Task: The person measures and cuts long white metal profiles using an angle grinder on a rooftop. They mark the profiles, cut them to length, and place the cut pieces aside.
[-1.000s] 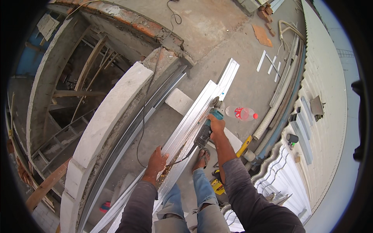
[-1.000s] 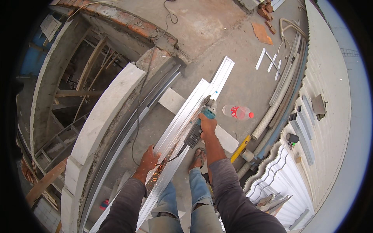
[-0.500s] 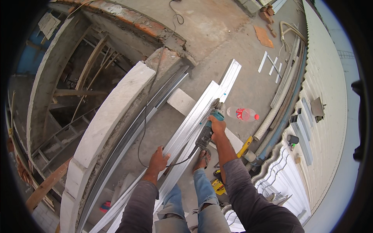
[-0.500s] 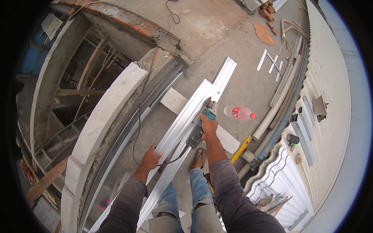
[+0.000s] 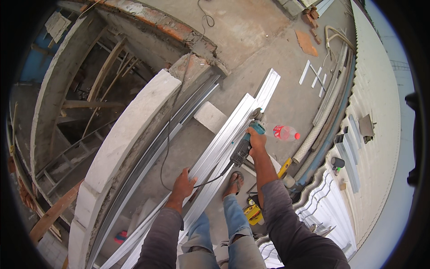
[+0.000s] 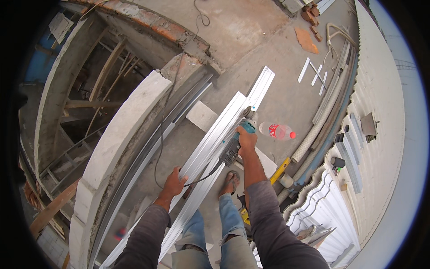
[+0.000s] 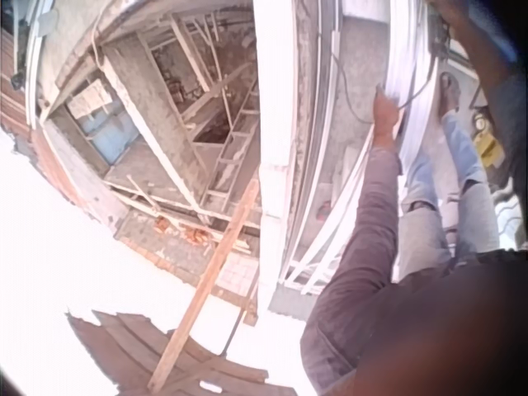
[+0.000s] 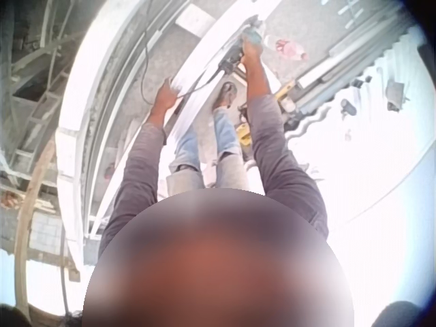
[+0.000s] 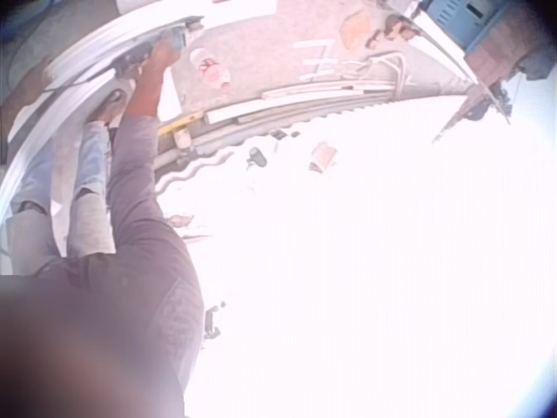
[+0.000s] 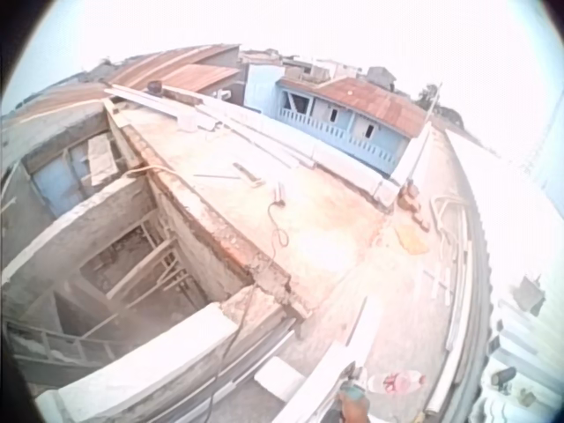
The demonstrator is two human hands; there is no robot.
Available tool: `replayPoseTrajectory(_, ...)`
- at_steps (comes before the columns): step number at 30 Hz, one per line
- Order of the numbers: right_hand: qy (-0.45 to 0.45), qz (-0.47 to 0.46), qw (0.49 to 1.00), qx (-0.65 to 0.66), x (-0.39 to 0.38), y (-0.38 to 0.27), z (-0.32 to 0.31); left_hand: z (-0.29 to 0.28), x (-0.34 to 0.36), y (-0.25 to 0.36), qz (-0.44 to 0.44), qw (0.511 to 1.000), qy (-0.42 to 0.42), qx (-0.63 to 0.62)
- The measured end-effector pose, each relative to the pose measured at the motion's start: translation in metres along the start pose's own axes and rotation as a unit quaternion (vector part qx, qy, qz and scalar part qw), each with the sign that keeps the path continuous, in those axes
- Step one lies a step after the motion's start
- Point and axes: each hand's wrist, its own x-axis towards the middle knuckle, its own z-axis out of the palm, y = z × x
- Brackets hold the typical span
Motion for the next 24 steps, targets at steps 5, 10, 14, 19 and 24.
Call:
replayPoseTrajectory(5, -0.003, -0.009, 1.000, 0.000, 0.013, 0.001, -0.001, 0.001, 0.003, -0.002, -0.018, 1.000, -0.002, 0.022)
replayPoseTrajectory(10, -0.006, -0.011, 1.000, -0.006, 0.014, 0.003, -0.001, 0.003, 0.005, -0.007, -0.002, 1.000, -0.001, 0.017)
replayPoseTrajectory(14, 0.003, -0.018, 1.000, -0.022, 0.012, 0.000, -0.001, 0.004, 0.004, -0.007, -0.008, 1.000, -0.001, 0.022)
replayPoseTrajectory(19, -0.003, -0.007, 0.999, -0.033, 0.010, 0.003, 0.000, 0.000, 0.002, -0.001, -0.031, 0.999, -0.007, 0.011)
replayPoseTrajectory(24, -0.009, -0.016, 1.000, -0.014, 0.014, 0.005, 0.002, -0.001, -0.001, -0.001, -0.007, 1.000, 0.006, -0.003)
